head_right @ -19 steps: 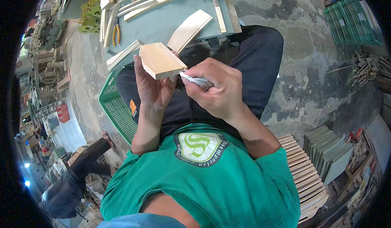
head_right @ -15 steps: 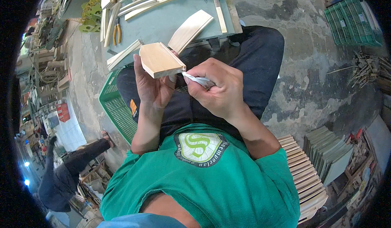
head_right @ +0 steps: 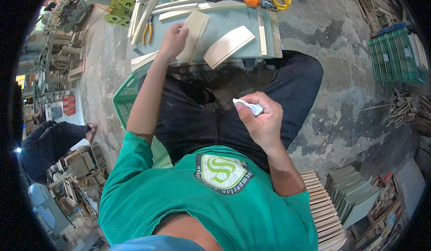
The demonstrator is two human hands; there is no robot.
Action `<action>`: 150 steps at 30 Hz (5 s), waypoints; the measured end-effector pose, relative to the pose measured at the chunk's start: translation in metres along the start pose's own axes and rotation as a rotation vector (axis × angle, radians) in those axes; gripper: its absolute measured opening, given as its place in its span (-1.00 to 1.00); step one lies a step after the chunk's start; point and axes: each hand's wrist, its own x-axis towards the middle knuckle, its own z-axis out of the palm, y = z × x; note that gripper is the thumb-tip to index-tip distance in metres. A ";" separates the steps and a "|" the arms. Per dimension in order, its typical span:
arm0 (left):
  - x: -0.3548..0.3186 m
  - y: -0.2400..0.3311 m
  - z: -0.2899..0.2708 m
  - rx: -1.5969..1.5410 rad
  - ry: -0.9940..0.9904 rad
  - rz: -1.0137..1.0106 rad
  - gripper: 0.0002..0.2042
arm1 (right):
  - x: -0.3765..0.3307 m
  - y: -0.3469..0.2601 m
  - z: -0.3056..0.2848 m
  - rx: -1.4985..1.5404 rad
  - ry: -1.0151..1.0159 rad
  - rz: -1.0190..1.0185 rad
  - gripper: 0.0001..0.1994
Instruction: Assembling small wooden rectangular frames using wood pieces and a pneumatic brad nailer.
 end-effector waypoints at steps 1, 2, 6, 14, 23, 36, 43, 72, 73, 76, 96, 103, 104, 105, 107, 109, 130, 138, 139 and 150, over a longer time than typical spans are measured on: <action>0.011 -0.010 0.002 -0.001 0.018 0.000 -0.65 | -0.001 0.002 0.002 0.002 -0.016 -0.009 -0.83; 0.022 -0.025 0.006 0.147 0.018 0.026 -0.64 | -0.002 0.004 0.004 -0.018 -0.020 0.013 -0.83; 0.031 -0.040 0.021 0.373 0.103 0.171 -0.67 | -0.003 0.004 0.007 0.016 -0.044 0.072 -0.84; -0.015 -0.045 -0.058 0.351 0.169 0.406 -0.79 | 0.015 0.013 0.004 0.406 0.027 0.283 -0.51; -0.068 -0.136 -0.155 0.936 0.341 0.002 -0.67 | 0.024 0.006 0.020 0.419 0.002 0.346 -0.50; -0.092 -0.136 -0.208 0.603 0.124 0.174 -0.74 | 0.023 0.020 0.030 0.590 0.020 0.373 -0.69; -0.114 -0.060 -0.208 -0.395 0.206 0.235 -0.78 | 0.024 0.023 0.028 0.560 0.057 0.400 -0.73; -0.185 0.063 -0.005 -0.881 -0.487 0.398 -0.63 | 0.028 -0.043 0.046 0.036 -0.224 -0.139 -0.91; -0.185 0.063 -0.005 -0.868 -0.476 0.409 -0.62 | 0.028 -0.042 0.046 0.037 -0.221 -0.137 -0.91; -0.183 0.067 -0.008 -0.853 -0.450 0.433 -0.61 | 0.027 -0.040 0.045 0.002 -0.208 -0.161 -0.93; -0.170 0.073 -0.031 -0.886 -0.209 0.559 -0.52 | 0.011 -0.015 0.025 -0.164 -0.149 0.006 -0.94; -0.164 0.068 -0.041 -0.939 -0.188 0.549 -0.48 | 0.003 -0.003 0.007 -0.270 -0.142 0.020 -0.95; -0.163 0.067 -0.042 -0.945 -0.197 0.551 -0.48 | 0.002 -0.001 0.005 -0.264 -0.135 0.035 -0.96; -0.162 0.066 -0.043 -0.950 -0.207 0.552 -0.48 | 0.001 0.000 0.004 -0.257 -0.129 0.049 -0.96; -0.162 0.067 -0.042 -0.952 -0.201 0.554 -0.48 | -0.001 0.002 0.001 -0.259 -0.119 0.081 -0.96; -0.161 0.067 -0.042 -0.953 -0.194 0.557 -0.47 | -0.002 0.004 -0.001 -0.260 -0.110 0.111 -0.96; -0.033 0.005 -0.005 -0.776 0.134 -0.237 -0.80 | 0.003 0.028 -0.015 0.251 0.056 0.382 -0.86; 0.010 -0.046 0.005 0.163 0.440 0.010 -0.70 | -0.006 0.033 -0.006 0.463 0.117 0.449 -0.70; 0.002 -0.063 -0.009 0.315 0.475 0.165 -0.73 | -0.006 0.031 -0.003 0.483 0.106 0.466 -0.69; -0.059 -0.116 -0.127 1.148 0.237 0.347 -0.91 | 0.019 0.041 0.017 0.268 0.086 0.484 -0.59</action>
